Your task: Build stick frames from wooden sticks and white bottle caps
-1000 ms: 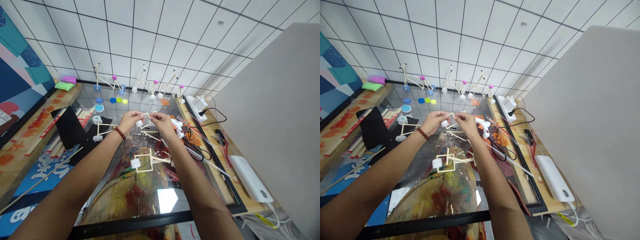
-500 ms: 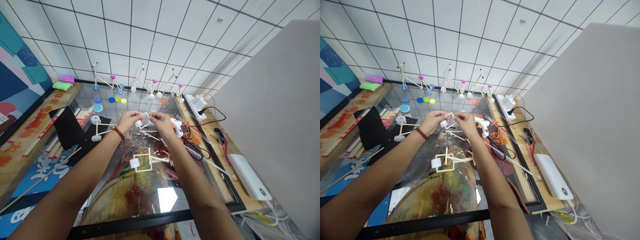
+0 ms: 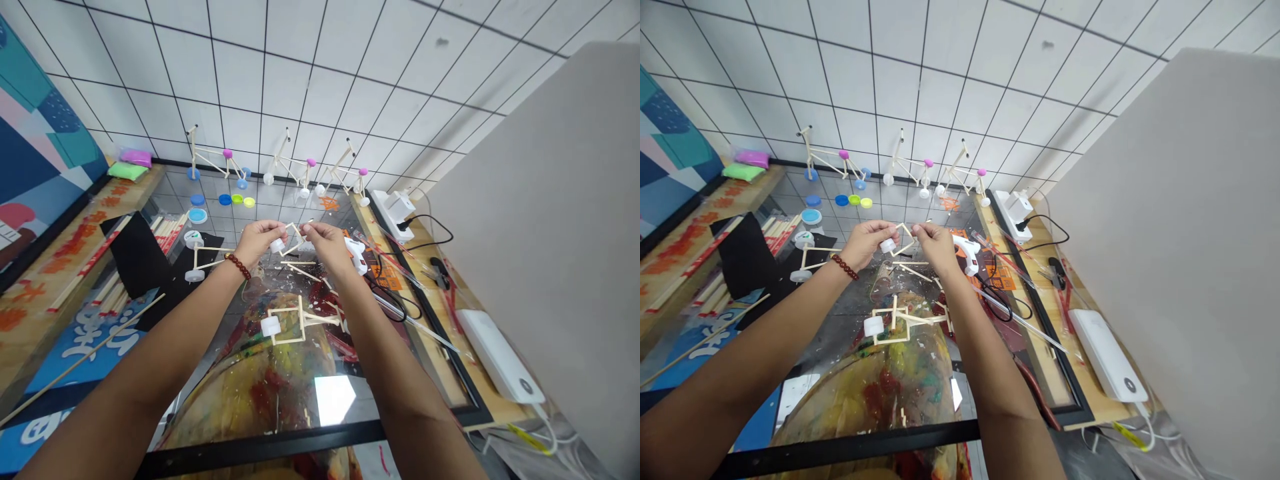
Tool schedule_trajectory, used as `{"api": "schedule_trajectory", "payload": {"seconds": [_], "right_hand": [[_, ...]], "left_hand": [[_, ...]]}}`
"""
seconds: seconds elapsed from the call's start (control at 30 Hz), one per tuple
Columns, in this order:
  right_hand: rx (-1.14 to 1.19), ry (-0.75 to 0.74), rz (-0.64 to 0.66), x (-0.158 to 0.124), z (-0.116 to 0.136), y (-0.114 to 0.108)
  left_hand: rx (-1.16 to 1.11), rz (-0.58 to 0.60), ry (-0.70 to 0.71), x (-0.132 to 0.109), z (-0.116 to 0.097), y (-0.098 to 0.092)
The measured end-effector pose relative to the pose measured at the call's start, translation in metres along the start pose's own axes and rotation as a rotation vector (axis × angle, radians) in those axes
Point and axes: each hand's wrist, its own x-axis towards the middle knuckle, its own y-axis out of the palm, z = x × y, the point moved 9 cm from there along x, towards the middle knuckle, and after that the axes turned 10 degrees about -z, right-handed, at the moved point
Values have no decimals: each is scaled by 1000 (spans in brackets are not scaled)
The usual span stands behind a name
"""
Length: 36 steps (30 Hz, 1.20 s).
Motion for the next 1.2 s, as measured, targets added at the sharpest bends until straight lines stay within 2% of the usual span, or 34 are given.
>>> {"api": "schedule_trajectory", "payload": {"seconds": [0.13,0.3,0.43,0.53,0.7,0.93,1.2], "right_hand": [[40,109,-41,0,-10,-2],[166,249,43,-9,-13,14],[217,213,73,-13,-5,22],[213,176,58,-12,-1,20],[271,209,48,-9,-2,15],[459,429,45,-13,-17,21],[332,302,87,-14,-5,20]], "left_hand": [[-95,-51,4,2,-2,-5],[-252,-123,37,4,-9,-10],[-278,-139,54,1,-10,-6],[-264,-143,27,-3,-8,-3],[-286,-107,-50,-7,-5,1],[-342,-82,-43,-5,-3,2],[-401,-157,-29,2,-3,-9]]}}
